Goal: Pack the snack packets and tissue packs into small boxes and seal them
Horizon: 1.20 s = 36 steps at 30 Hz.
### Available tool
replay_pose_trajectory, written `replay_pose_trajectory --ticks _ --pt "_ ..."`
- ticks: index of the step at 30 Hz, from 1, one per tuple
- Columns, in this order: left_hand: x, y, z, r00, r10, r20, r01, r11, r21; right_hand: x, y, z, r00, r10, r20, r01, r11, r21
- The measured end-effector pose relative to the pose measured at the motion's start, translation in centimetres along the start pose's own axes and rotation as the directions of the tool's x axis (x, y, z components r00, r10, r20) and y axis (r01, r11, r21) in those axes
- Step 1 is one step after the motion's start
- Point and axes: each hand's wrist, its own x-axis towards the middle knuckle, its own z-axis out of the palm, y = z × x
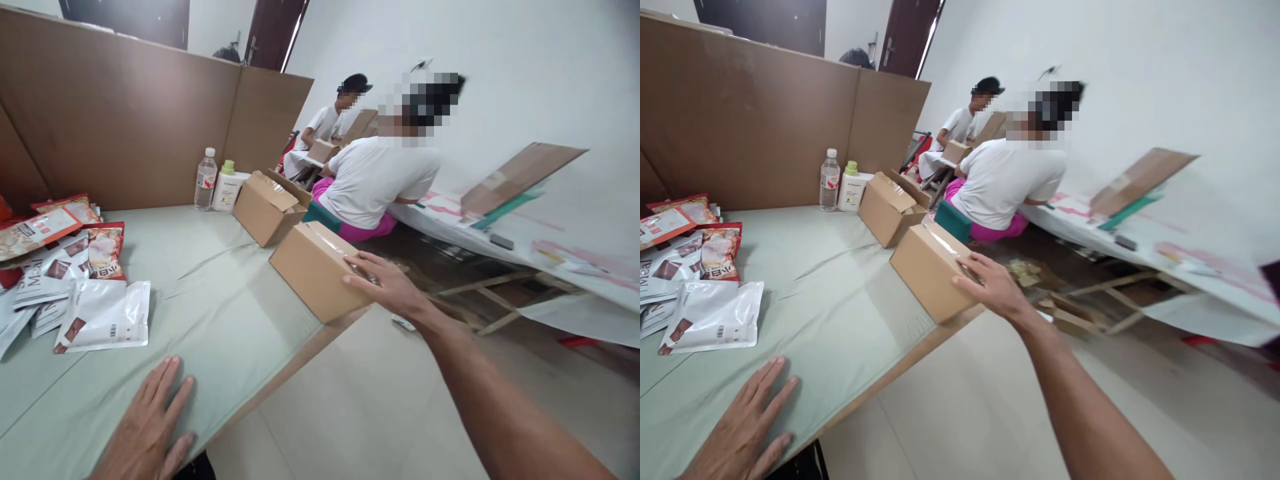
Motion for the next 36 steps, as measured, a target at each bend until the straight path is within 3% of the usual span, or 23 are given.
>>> replay_pose_trajectory --ticks 4,9,12,14,16,17,19,22,24,26,28,31,34,36 --pt "-1.1 -0.5 1.2 1.0 -0.031 0.002 0.031 0.999 -0.016 3.6 -0.4 1.0 1.0 -0.008 -0.006 0.008 1.0 0.01" --pt "-0.4 0.3 0.3 0.996 -0.049 0.072 0.056 0.993 -0.102 3.1 -1.2 0.6 0.998 -0.037 -0.054 0.038 0.999 0.004" --pt "0.3 1.2 -1.0 0.966 -0.091 0.241 0.135 0.975 -0.176 1.8 -2.8 0.0 0.977 -0.056 -0.207 0.055 0.998 -0.011" --pt "0.7 1.5 -1.6 0.943 -0.107 0.316 0.188 0.952 -0.24 1.1 -5.2 0.6 0.931 -0.104 -0.35 0.112 0.994 0.001" --pt "0.8 1.6 -1.8 0.939 -0.126 0.319 0.223 0.931 -0.29 0.1 -9.2 2.7 0.913 -0.191 -0.361 0.232 0.97 0.074" --pt "0.8 1.7 -1.8 0.942 -0.132 0.309 0.229 0.925 -0.304 -0.6 -11.8 4.3 0.916 -0.265 -0.303 0.31 0.944 0.113" --pt "0.7 2.1 -1.9 0.945 -0.139 0.298 0.231 0.926 -0.3 -2.3 -17.9 8.5 0.872 -0.463 -0.16 0.487 0.857 0.17" --pt "0.1 2.7 -2.8 0.955 -0.099 0.28 0.171 0.954 -0.247 -5.0 -27.6 15.3 0.709 -0.702 0.067 0.668 0.699 0.255" --pt "-0.8 2.6 -4.2 0.968 -0.062 0.242 0.115 0.971 -0.209 -6.2 -32.9 18.8 0.631 -0.768 0.11 0.713 0.63 0.308" --pt "-2.7 1.3 -6.5 0.977 -0.096 0.191 0.13 0.977 -0.172 -6.9 -36.7 21.0 0.63 -0.772 0.08 0.708 0.614 0.35" --pt "-5.5 -1.3 -9.8 0.963 -0.248 0.106 0.258 0.961 -0.095 -7.1 -39.0 22.3 0.663 -0.748 0.014 0.69 0.619 0.375" --pt "-11.2 -6.8 -16.8 0.829 -0.524 -0.193 0.554 0.818 0.158 -7.3 -40.0 23.1 0.689 -0.722 -0.06 0.686 0.623 0.375" --pt "-16.6 -13.0 -24.5 0.601 -0.609 -0.517 0.796 0.513 0.322 -7.6 -39.9 23.0 0.707 -0.703 -0.077 0.676 0.641 0.364" --pt "-19.1 -16.5 -28.5 0.503 -0.64 -0.581 0.862 0.422 0.281 -7.7 -40.0 22.9 0.72 -0.69 -0.072 0.664 0.656 0.36"
